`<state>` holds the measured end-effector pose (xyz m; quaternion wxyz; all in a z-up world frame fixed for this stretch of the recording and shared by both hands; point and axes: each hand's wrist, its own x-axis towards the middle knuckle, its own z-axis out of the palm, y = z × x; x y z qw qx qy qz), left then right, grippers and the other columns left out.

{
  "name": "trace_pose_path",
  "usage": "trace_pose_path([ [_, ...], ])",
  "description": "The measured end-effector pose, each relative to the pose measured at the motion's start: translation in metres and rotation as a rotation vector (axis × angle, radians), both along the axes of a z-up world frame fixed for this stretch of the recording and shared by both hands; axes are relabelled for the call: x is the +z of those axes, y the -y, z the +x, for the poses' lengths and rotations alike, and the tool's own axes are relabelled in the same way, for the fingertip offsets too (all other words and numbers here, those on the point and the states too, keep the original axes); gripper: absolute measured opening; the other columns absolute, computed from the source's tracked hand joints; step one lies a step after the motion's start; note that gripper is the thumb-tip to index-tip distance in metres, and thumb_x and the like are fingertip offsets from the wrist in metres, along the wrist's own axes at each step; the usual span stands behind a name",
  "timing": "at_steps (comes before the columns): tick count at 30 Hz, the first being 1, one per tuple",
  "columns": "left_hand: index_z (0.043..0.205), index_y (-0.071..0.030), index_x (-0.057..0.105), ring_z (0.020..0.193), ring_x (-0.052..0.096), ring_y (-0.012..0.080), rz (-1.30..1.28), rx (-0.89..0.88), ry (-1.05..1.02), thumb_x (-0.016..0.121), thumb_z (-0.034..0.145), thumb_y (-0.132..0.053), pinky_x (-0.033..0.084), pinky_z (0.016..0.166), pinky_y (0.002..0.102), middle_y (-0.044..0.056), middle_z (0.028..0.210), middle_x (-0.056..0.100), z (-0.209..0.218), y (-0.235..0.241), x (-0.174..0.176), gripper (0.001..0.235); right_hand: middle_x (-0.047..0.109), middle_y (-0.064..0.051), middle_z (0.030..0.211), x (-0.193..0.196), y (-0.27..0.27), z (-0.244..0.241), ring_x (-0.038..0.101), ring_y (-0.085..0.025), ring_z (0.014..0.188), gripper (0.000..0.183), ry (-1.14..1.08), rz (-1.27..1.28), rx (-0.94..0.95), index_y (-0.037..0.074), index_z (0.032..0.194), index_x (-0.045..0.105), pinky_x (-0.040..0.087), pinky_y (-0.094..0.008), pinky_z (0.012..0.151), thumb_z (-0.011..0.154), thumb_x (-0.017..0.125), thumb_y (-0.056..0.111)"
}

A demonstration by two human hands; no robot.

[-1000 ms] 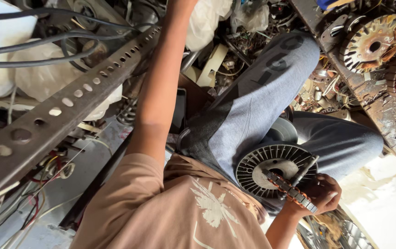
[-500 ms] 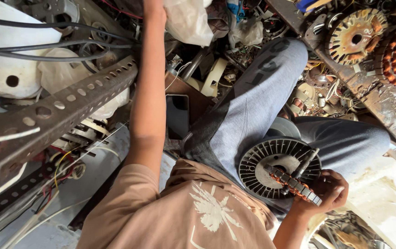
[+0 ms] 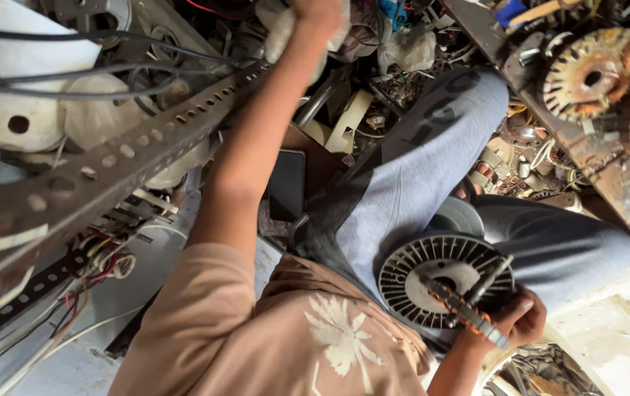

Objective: The person prepares a fan motor for repair by handling a coil, picking up a motor base, cleaning the surface with a cloth, and cutting wires with scissors.

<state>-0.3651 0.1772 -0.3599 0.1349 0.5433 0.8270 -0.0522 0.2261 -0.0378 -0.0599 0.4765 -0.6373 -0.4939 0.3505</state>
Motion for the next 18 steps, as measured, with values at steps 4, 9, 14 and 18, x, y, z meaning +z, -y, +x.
trace_pose_path([
  [4,0.104,-0.009,0.075,0.091,0.070,0.0333,-0.035,-0.238,0.219,0.078,0.078,-0.023,0.056,0.074,0.048,0.017,0.100,0.072,0.123,-0.031,-0.014,0.029,0.068,-0.011,0.088,-0.010,-0.010,0.010,0.063,-0.014,0.074,0.036,0.101,0.010,-0.007,-0.008,0.102,0.064,0.048,-0.023,0.070,0.117,0.064,0.025],
  [9,0.117,-0.011,0.071,0.088,0.069,0.0355,-0.288,-0.385,0.282,0.076,0.080,-0.022,0.057,0.068,0.049,0.021,0.107,0.067,0.192,-0.045,-0.034,0.040,0.070,-0.012,0.089,-0.023,-0.005,0.016,0.065,-0.015,0.077,0.034,0.139,0.005,-0.058,-0.009,0.103,0.066,0.051,-0.026,0.072,0.113,0.066,0.024],
  [14,0.110,-0.012,0.069,0.084,0.068,0.0312,-0.158,-0.153,0.293,0.074,0.086,-0.028,0.054,0.070,0.046,0.017,0.099,0.069,0.215,-0.058,-0.094,0.030,0.070,-0.014,0.096,-0.022,0.001,0.025,0.066,-0.017,0.085,0.032,0.200,-0.030,-0.096,-0.008,0.106,0.066,0.054,-0.030,0.080,0.115,0.067,0.023],
  [18,0.104,-0.013,0.067,0.081,0.068,0.0277,-0.093,0.110,0.457,0.073,0.090,-0.033,0.052,0.071,0.043,0.014,0.092,0.070,0.256,-0.008,-0.140,0.025,0.069,-0.015,0.091,-0.009,0.005,0.031,0.062,-0.017,0.080,0.030,0.333,-0.087,-0.013,-0.008,0.105,0.065,0.051,-0.028,0.076,0.115,0.063,0.021],
])
